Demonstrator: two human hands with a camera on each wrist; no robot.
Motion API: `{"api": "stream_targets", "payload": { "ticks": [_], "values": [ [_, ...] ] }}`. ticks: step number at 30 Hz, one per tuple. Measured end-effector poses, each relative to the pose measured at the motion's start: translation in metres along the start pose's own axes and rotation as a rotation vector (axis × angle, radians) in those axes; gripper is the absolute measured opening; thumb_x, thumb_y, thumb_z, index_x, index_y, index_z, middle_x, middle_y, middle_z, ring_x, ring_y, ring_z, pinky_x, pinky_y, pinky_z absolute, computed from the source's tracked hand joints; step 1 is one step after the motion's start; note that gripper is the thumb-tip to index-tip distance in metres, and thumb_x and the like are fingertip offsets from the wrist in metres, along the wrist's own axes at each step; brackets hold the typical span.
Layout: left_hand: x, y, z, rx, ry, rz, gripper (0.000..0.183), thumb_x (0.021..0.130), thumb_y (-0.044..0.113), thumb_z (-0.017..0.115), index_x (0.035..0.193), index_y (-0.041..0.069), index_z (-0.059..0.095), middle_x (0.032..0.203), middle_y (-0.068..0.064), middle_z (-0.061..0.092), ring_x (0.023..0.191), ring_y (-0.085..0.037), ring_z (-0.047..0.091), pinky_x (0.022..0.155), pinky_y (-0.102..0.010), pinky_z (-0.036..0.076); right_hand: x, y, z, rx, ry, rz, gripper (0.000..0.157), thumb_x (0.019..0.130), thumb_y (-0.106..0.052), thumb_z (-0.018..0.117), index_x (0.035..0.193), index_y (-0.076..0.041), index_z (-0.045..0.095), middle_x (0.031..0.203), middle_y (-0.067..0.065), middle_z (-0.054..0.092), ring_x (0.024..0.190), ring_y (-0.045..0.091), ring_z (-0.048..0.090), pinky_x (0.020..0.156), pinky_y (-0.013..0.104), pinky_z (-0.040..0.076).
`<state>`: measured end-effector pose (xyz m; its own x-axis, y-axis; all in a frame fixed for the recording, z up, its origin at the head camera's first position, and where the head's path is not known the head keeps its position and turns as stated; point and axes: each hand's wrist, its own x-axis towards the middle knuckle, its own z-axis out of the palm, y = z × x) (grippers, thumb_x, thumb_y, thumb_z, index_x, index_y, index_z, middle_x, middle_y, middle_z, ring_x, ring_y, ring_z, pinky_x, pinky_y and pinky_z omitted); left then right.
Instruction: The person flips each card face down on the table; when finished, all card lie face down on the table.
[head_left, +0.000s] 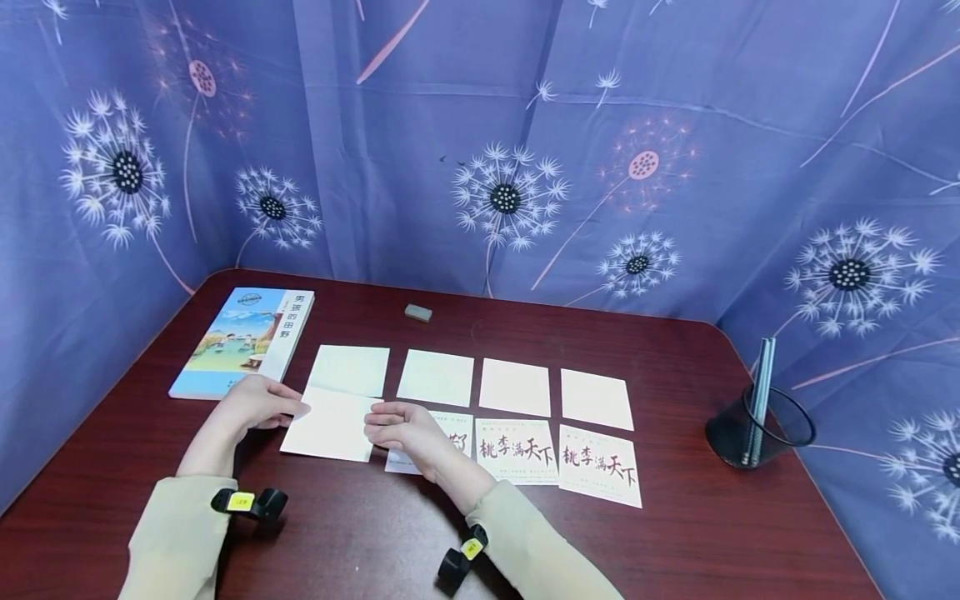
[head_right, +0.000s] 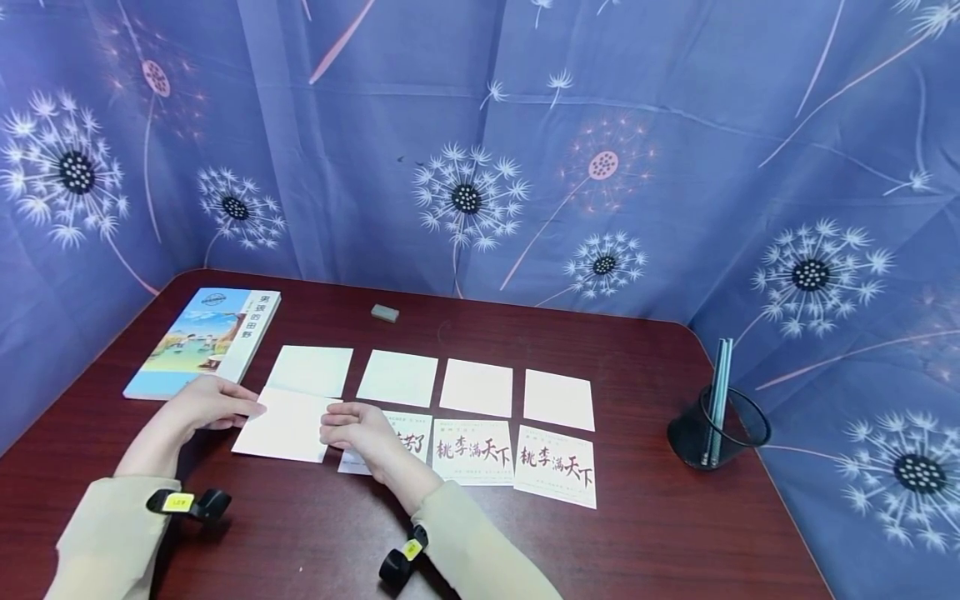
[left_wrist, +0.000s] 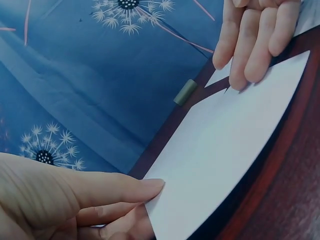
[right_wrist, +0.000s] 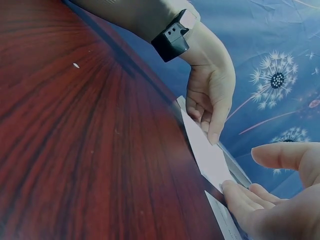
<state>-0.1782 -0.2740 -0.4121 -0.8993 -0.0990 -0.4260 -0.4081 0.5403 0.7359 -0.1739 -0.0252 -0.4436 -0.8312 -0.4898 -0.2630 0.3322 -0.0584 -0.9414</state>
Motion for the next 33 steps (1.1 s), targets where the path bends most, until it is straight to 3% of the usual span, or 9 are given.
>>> {"api": "stream_targets", "payload": {
  "ticks": [20,27,33],
  "values": [
    [-0.003,0.004,-0.001,0.031,0.030,-0.011,0.039,0.081,0.015,0.077,0.108,-0.013,0.067,0.073,-0.004,0.070,0.061,-0.008,0.064,0.059,-0.022,0.054,0.000,0.000,0.000,0.004,0.006,0.004,0.046,0.086,0.007,0.058,0.131,0.014,0.050,0.129,0.029,0.059,0.117,0.033,0.063,0.097,0.032,0.053],
    [0.000,0.006,0.005,-0.012,0.058,0.051,0.044,0.086,0.017,0.073,0.118,-0.013,0.062,0.090,-0.014,0.072,0.068,-0.008,0.065,0.066,-0.023,0.055,-0.003,-0.005,-0.003,0.000,-0.002,-0.011,0.047,0.086,0.005,0.059,0.132,0.013,0.049,0.130,0.028,0.059,0.116,0.032,0.063,0.095,0.029,0.053],
    [0.006,0.012,0.024,-0.110,0.058,0.141,0.043,0.089,0.013,0.069,0.121,-0.014,0.060,0.105,-0.022,0.070,0.073,-0.004,0.065,0.069,-0.021,0.057,-0.012,-0.010,-0.020,-0.035,-0.028,-0.035,0.052,0.086,0.005,0.058,0.136,0.013,0.046,0.134,0.030,0.055,0.124,0.035,0.058,0.098,0.030,0.052]
  ]
}}
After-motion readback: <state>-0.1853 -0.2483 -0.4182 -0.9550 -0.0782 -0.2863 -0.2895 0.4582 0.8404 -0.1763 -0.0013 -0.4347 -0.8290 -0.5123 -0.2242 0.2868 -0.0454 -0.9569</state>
